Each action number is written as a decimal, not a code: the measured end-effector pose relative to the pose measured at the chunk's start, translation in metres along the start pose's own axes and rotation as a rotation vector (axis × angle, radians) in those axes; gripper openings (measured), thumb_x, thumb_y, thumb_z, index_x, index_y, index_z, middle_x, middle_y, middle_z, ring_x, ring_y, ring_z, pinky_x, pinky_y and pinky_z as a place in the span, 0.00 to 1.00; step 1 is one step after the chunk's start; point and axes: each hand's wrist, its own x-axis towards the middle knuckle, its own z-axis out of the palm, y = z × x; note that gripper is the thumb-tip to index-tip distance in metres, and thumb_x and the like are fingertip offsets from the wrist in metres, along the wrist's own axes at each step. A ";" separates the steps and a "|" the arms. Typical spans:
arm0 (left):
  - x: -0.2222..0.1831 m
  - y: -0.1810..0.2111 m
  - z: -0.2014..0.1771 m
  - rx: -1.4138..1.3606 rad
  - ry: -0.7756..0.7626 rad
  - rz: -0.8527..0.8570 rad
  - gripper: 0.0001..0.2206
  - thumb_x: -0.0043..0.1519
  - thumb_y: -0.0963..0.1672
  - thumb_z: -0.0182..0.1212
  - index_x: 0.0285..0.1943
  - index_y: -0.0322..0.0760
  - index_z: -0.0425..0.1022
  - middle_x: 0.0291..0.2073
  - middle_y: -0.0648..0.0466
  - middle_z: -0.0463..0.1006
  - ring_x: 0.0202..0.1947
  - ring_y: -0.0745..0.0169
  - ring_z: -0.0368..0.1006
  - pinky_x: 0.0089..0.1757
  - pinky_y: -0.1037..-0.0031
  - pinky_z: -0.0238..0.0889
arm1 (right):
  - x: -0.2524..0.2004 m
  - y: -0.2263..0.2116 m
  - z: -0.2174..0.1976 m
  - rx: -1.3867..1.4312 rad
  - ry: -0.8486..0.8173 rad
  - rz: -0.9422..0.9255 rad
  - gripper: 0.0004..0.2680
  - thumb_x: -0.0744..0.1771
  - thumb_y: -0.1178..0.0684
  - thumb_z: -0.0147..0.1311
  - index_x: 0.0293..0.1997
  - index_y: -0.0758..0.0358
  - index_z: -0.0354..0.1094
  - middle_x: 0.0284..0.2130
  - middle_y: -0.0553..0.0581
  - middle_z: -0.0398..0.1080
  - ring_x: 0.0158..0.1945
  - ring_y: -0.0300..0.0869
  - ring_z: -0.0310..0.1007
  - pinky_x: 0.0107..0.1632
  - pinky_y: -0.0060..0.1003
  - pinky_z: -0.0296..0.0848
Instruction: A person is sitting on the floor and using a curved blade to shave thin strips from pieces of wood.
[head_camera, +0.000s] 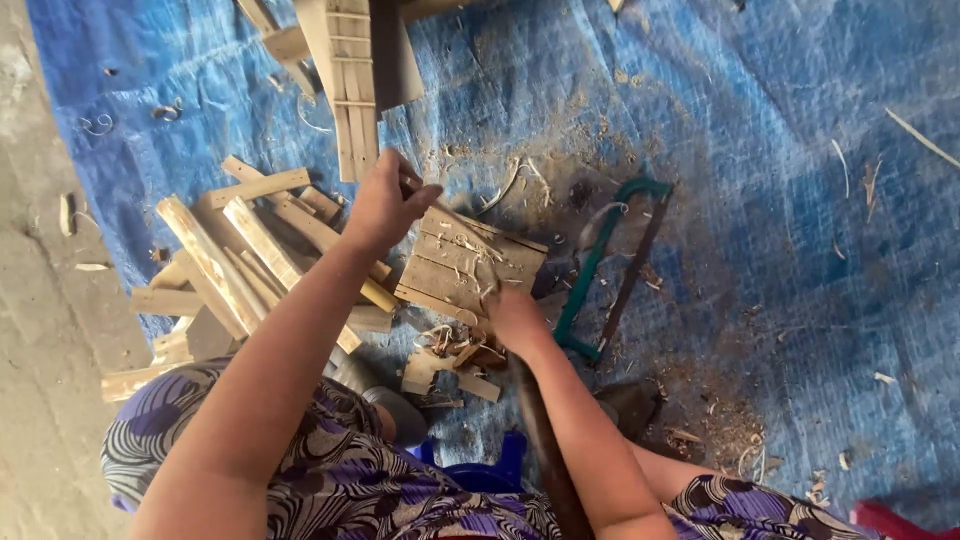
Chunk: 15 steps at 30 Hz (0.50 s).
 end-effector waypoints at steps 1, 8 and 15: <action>-0.002 -0.002 0.001 -0.001 -0.004 -0.004 0.16 0.62 0.46 0.71 0.47 0.37 0.67 0.34 0.44 0.78 0.32 0.48 0.81 0.36 0.60 0.72 | -0.013 -0.014 -0.003 0.001 -0.003 0.005 0.16 0.71 0.52 0.42 0.55 0.79 0.68 0.40 0.77 0.75 0.39 0.60 0.79 0.34 0.49 0.78; -0.004 -0.004 -0.006 -0.045 -0.040 -0.011 0.14 0.63 0.45 0.70 0.47 0.37 0.67 0.32 0.46 0.80 0.30 0.54 0.80 0.34 0.64 0.71 | 0.033 0.050 0.021 0.017 -0.017 0.017 0.18 0.71 0.51 0.38 0.59 0.80 0.65 0.43 0.78 0.75 0.40 0.59 0.79 0.35 0.49 0.77; -0.001 -0.010 -0.008 -0.061 -0.050 -0.061 0.16 0.65 0.47 0.68 0.51 0.37 0.65 0.33 0.46 0.81 0.31 0.56 0.80 0.37 0.63 0.71 | -0.038 -0.055 -0.013 -0.028 -0.071 0.015 0.17 0.71 0.51 0.42 0.60 0.78 0.64 0.45 0.77 0.74 0.43 0.61 0.80 0.36 0.47 0.79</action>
